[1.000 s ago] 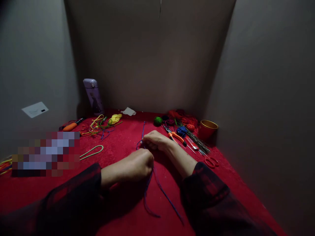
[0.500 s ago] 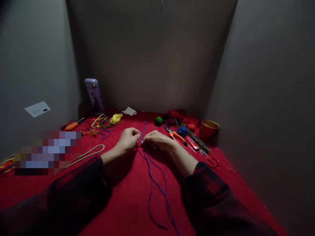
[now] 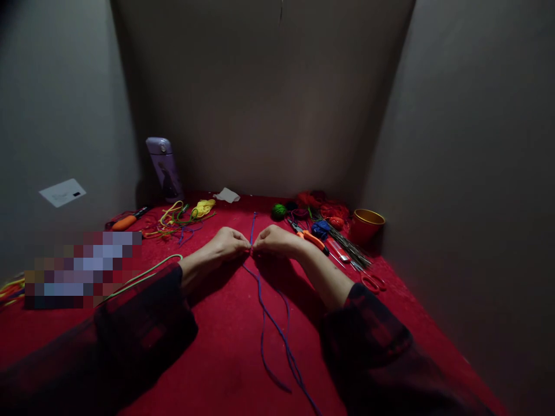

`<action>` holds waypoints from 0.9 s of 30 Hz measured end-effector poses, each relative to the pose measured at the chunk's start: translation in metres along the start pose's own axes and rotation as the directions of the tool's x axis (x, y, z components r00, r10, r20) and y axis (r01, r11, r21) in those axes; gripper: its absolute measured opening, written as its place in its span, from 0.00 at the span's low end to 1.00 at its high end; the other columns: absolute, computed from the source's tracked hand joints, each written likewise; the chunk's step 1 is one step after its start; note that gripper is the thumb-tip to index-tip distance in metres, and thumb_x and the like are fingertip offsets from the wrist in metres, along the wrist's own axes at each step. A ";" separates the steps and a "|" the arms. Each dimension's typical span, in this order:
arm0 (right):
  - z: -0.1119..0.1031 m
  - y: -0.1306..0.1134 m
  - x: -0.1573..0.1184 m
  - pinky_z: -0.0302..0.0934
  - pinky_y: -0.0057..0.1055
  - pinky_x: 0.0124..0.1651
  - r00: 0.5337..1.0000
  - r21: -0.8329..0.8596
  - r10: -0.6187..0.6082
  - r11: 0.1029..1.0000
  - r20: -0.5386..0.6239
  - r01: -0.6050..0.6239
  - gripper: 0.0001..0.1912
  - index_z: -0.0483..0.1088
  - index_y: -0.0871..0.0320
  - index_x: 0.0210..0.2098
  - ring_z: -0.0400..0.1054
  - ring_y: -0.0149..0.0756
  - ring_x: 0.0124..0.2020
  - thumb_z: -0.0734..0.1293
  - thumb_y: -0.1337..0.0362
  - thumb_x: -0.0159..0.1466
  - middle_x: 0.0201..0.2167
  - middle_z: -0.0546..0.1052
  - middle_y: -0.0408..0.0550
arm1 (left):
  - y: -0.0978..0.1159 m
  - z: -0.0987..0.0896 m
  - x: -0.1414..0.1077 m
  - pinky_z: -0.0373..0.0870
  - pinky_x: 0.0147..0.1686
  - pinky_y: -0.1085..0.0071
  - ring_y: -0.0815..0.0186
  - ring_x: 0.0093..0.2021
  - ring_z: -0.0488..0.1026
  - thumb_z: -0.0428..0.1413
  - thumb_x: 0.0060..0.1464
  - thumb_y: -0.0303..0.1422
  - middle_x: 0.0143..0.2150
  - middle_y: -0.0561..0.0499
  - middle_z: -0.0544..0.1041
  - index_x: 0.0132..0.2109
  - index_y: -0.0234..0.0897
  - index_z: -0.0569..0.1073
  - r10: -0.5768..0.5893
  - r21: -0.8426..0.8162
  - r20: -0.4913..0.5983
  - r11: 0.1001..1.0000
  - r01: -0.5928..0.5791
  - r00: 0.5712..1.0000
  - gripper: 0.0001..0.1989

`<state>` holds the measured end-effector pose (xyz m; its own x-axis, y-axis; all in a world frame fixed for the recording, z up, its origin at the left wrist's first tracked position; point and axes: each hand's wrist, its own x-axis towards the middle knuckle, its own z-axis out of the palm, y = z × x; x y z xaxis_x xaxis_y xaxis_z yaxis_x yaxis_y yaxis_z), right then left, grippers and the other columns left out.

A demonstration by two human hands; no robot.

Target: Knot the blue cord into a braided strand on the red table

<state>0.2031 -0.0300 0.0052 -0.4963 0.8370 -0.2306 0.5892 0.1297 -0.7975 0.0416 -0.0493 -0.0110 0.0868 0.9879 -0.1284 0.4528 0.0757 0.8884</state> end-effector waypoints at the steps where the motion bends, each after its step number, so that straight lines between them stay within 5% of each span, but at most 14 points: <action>1: -0.004 -0.002 -0.002 0.41 0.22 0.15 1.000 -0.054 -0.008 0.999 -0.025 0.007 0.08 0.64 0.61 0.23 0.48 0.21 0.13 0.63 0.62 0.55 0.15 0.60 0.38 | 0.001 0.000 -0.002 0.46 0.15 0.76 0.77 0.12 0.53 0.54 0.43 0.24 0.12 0.56 0.62 0.23 0.29 0.71 -0.009 -0.021 -0.003 1.000 0.009 1.000 0.04; 5: -0.012 -0.015 -0.015 0.42 0.22 0.16 0.989 -0.200 -0.092 0.973 0.117 0.114 0.07 0.67 0.62 0.23 0.50 0.21 0.14 0.64 0.64 0.53 0.15 0.63 0.39 | 0.002 0.003 -0.006 0.43 0.13 0.76 0.78 0.11 0.51 0.52 0.45 0.23 0.13 0.55 0.64 0.21 0.31 0.68 -0.046 -0.200 0.049 0.978 0.054 0.998 0.07; 9: 0.000 -0.031 -0.027 0.49 0.22 0.21 0.909 -0.277 -0.138 0.925 0.393 0.259 0.05 0.71 0.62 0.25 0.57 0.23 0.18 0.64 0.68 0.52 0.16 0.67 0.40 | 0.000 0.003 -0.006 0.47 0.14 0.79 0.79 0.13 0.53 0.52 0.41 0.22 0.14 0.56 0.62 0.19 0.32 0.66 -0.070 -0.383 0.168 0.914 0.131 0.983 0.07; 12: 0.007 -0.037 -0.029 0.51 0.22 0.24 0.876 -0.334 -0.116 0.895 0.468 0.296 0.07 0.73 0.62 0.25 0.60 0.25 0.20 0.66 0.64 0.52 0.17 0.69 0.41 | -0.001 0.003 -0.004 0.52 0.16 0.80 0.79 0.15 0.56 0.52 0.38 0.20 0.14 0.57 0.60 0.18 0.33 0.63 -0.054 -0.457 0.206 0.878 0.144 0.977 0.07; 14: 0.006 -0.036 -0.025 0.49 0.22 0.23 0.925 -0.396 -0.135 0.874 0.356 0.280 0.11 0.72 0.63 0.23 0.58 0.25 0.20 0.67 0.59 0.52 0.17 0.68 0.41 | -0.004 0.002 -0.001 0.51 0.15 0.80 0.79 0.14 0.55 0.52 0.38 0.20 0.14 0.57 0.59 0.19 0.33 0.63 -0.052 -0.466 0.211 0.872 0.147 0.976 0.07; 16: 0.002 -0.032 -0.019 0.46 0.24 0.21 0.984 -0.445 -0.165 0.878 0.065 0.177 0.14 0.70 0.63 0.21 0.54 0.24 0.18 0.65 0.57 0.55 0.15 0.64 0.41 | -0.008 0.002 0.002 0.48 0.14 0.79 0.79 0.13 0.54 0.52 0.40 0.22 0.14 0.57 0.60 0.21 0.33 0.64 -0.040 -0.476 0.219 0.868 0.143 0.975 0.06; 19: 0.004 -0.026 -0.009 0.44 0.25 0.18 0.963 -0.269 -0.047 0.963 -0.267 -0.027 0.17 0.68 0.64 0.24 0.51 0.24 0.14 0.58 0.59 0.61 0.12 0.61 0.41 | -0.012 0.002 0.005 0.45 0.13 0.79 0.79 0.12 0.53 0.52 0.43 0.23 0.16 0.55 0.63 0.23 0.33 0.65 -0.004 -0.493 0.220 0.862 0.115 0.976 0.05; 23: 0.019 -0.023 -0.002 0.45 0.24 0.15 0.986 0.026 0.089 0.996 -0.140 -0.086 0.19 0.65 0.63 0.23 0.52 0.23 0.12 0.53 0.61 0.65 0.14 0.64 0.43 | -0.012 0.002 0.003 0.43 0.13 0.78 0.79 0.12 0.53 0.51 0.45 0.23 0.16 0.55 0.64 0.22 0.32 0.65 0.015 -0.463 0.206 0.882 0.084 0.978 0.06; 27: 0.026 -0.017 0.004 0.41 0.23 0.14 0.981 0.016 0.079 0.997 -0.175 -0.077 0.18 0.61 0.61 0.21 0.47 0.22 0.10 0.55 0.60 0.64 0.11 0.56 0.37 | -0.005 0.000 -0.003 0.41 0.13 0.78 0.79 0.11 0.52 0.50 0.48 0.23 0.13 0.57 0.61 0.21 0.33 0.64 0.003 -0.360 0.159 0.931 0.056 0.987 0.09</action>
<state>0.1741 -0.0431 0.0036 -0.3290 0.9246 -0.1918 0.6154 0.0559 -0.7862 0.0392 -0.0531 -0.0156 0.2284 0.9539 -0.1946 0.1069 0.1741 0.9789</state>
